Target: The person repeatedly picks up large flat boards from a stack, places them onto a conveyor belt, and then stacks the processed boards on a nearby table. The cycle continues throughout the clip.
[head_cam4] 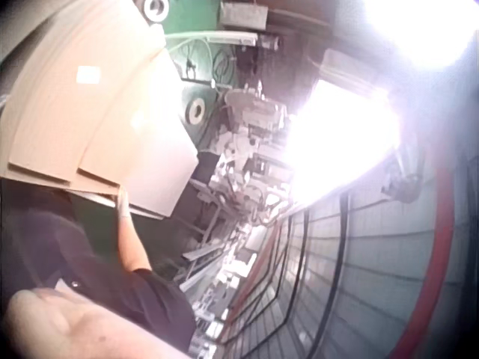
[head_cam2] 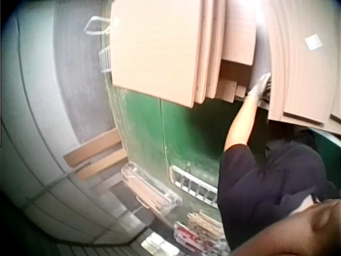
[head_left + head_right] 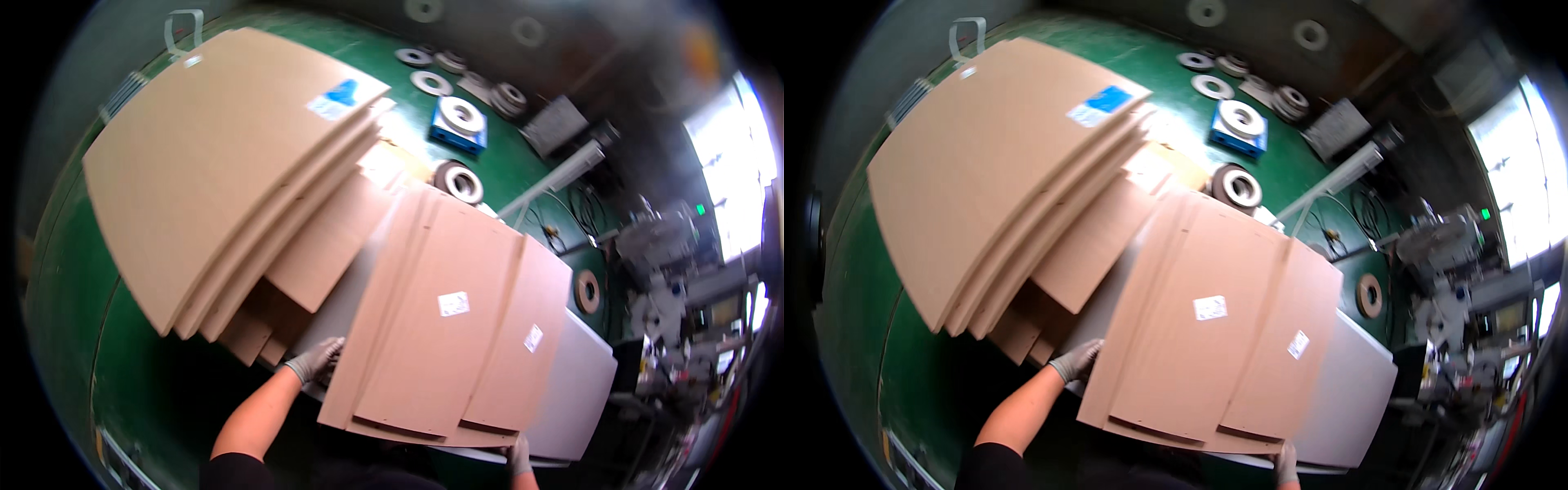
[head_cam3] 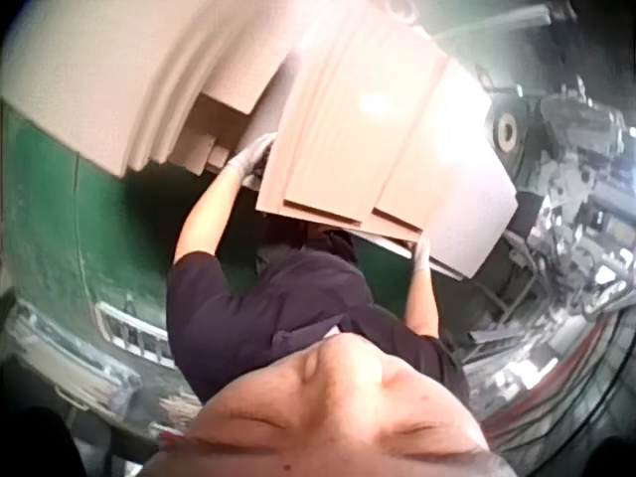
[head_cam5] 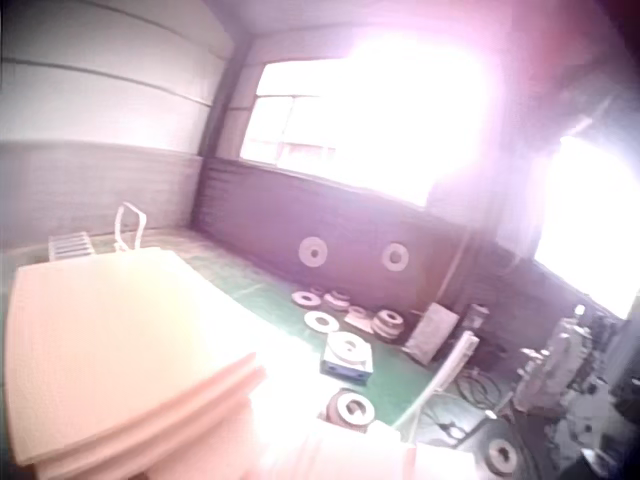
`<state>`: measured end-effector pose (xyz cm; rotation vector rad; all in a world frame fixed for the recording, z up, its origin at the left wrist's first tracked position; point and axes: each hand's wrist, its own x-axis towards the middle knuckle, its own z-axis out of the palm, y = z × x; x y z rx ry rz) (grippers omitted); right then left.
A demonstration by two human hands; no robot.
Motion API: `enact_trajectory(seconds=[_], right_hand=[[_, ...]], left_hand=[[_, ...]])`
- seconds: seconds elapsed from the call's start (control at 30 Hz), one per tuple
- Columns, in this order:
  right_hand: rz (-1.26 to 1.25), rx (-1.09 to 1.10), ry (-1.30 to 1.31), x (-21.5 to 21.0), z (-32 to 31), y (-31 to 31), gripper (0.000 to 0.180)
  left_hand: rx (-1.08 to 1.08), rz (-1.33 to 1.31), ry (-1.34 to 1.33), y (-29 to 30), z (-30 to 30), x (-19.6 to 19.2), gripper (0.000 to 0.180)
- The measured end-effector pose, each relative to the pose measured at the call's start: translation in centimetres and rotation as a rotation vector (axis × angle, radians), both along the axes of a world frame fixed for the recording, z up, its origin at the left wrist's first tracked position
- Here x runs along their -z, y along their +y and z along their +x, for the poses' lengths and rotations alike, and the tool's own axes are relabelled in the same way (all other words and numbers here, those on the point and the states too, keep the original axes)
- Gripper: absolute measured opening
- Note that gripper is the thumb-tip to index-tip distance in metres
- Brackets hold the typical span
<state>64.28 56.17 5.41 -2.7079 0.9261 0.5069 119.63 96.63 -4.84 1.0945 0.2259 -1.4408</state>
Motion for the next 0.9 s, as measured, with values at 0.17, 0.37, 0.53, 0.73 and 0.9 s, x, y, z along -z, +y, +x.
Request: enact_trajectory(seconds=[0.17,0.37,0.53,0.73,0.9], right_hand=[[0.821,0.883,-0.781,6.2,2.5,-1.4,0.036],[1.259,1.355,-1.207,11.2,8.6,0.3,0.036],[1.358,1.482,-1.369,12.4,10.8,0.7,0.037],[1.381,1.571,-1.468,11.7,7.9,0.3,0.038],[1.359,1.600,-1.520,10.6,1.9,-1.4,0.038]], left_hand=[[0.336,-0.427,-0.505,-8.8,7.6,-0.7,0.055],[0.509,-0.219,-0.502,-15.1,8.6,0.0,0.056],[0.420,-0.150,-0.415,-18.9,3.5,0.5,0.057],[0.303,-0.140,-0.240,-21.0,-4.3,3.1,0.058],[0.213,-0.165,-0.084,-24.3,-12.1,4.4,0.059]])
